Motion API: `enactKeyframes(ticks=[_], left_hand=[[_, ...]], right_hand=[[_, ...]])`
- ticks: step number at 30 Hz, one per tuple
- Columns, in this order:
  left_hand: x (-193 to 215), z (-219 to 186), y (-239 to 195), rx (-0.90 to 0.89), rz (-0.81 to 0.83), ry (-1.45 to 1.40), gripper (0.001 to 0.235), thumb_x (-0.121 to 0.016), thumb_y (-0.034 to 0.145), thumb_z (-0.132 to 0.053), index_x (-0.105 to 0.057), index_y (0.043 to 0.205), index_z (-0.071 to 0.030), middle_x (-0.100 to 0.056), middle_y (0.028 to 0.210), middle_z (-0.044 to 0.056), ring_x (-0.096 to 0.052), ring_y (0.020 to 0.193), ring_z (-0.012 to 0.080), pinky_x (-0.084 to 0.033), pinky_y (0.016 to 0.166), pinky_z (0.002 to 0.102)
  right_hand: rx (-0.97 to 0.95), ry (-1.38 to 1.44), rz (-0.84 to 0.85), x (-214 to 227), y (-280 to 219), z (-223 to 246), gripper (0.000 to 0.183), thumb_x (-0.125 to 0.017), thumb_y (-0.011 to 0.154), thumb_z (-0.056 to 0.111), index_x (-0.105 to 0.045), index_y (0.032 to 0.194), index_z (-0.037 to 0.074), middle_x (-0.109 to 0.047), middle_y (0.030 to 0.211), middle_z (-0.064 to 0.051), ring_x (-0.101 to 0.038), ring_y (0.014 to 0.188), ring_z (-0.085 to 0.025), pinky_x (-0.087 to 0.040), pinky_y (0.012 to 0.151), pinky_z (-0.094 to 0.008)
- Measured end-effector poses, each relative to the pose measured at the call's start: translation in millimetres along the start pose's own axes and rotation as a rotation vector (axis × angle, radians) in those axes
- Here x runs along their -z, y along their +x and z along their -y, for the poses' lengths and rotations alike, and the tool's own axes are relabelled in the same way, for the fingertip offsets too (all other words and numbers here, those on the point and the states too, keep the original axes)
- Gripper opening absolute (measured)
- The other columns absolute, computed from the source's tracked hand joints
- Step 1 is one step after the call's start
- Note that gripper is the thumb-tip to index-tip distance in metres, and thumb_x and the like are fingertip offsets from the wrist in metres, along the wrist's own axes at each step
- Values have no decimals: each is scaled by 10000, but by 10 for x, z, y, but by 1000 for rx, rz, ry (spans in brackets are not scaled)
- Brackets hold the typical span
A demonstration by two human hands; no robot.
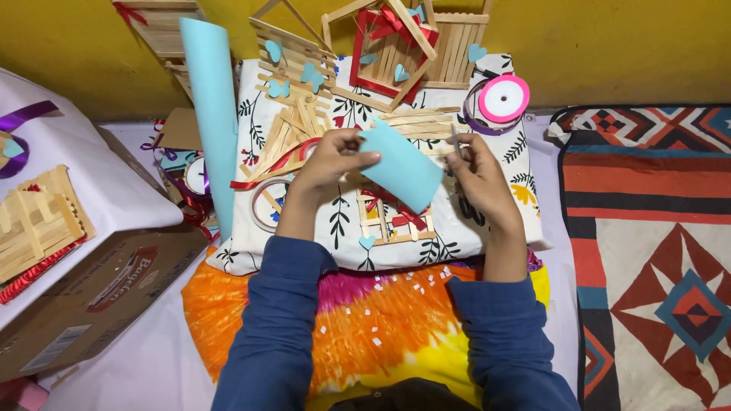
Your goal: Decorating a popsicle stick house by placing small heart ornaments and cutting/attaching blue paper.
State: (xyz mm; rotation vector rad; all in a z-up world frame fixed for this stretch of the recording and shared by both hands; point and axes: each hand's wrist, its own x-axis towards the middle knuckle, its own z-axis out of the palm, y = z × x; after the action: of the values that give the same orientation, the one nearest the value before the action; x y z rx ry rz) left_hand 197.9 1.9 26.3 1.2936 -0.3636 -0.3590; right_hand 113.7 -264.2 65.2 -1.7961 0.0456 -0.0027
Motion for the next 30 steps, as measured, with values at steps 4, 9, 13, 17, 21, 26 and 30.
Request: enactKeyframes(ticks=[4,9,13,17,21,26,30], left_hand=[[45,82,-92,-43,-121,-424,213,-848,824,-54,-707,983,-57,-667,843,26,-709,780,145,-599,742,285],[9,26,-261,-14,-59,-501,315,-856,782,-47,-686,1047,-53,-722,907,115,-741,794,268,-646,716,379],[-81,-80,-322,30,-56,-499,284,-848,772,-11,-722,1027,-11,-741,842,146,-754,721,265,-656,649,361],[-52,-72,-254,25,-45,-458,196,-836,751,43,-745,921,7,-732,747,162,-736,620,252,-620,557,331],[-262,-553,-305,40,0,-416,154,-860,730,17,-733,787,-49,-664,606,55,-627,486,131,-500,458,228],[-116,-15,-167,59,83,-353,176,-864,722,33,-723,721,-72,-576,514,0,-528,409,72,-420,392,201],[-94,106,-125,62,134,-295,180,-879,712,-31,-712,668,-83,-573,506,-14,-531,437,33,-415,415,176]], right_hand=[[-16,-361,-43,90,57,-128,252,-527,1088,142,-632,1265,-4,-638,863,-202,-595,674,-244,-467,552,-341],[-24,-792,86,30,110,-326,272,-620,1025,186,-700,1180,-23,-668,976,-251,-705,935,-420,-579,761,-480],[-60,-831,65,-33,59,-108,227,-709,936,129,-738,1109,-14,-671,954,-238,-711,921,-412,-581,772,-464],[-54,-803,15,-109,22,62,219,-729,926,136,-754,1067,-29,-683,872,-217,-722,832,-369,-583,693,-414],[429,-375,-33,-155,23,-7,297,-786,932,149,-731,1178,-8,-663,896,-195,-656,776,-319,-533,734,-405],[416,-58,42,-494,17,-63,236,-779,916,103,-705,1095,-32,-652,952,-176,-657,827,-262,-557,785,-389],[308,70,49,-623,-5,-203,88,-715,962,59,-670,924,-7,-663,794,-93,-666,779,-165,-563,726,-323]])
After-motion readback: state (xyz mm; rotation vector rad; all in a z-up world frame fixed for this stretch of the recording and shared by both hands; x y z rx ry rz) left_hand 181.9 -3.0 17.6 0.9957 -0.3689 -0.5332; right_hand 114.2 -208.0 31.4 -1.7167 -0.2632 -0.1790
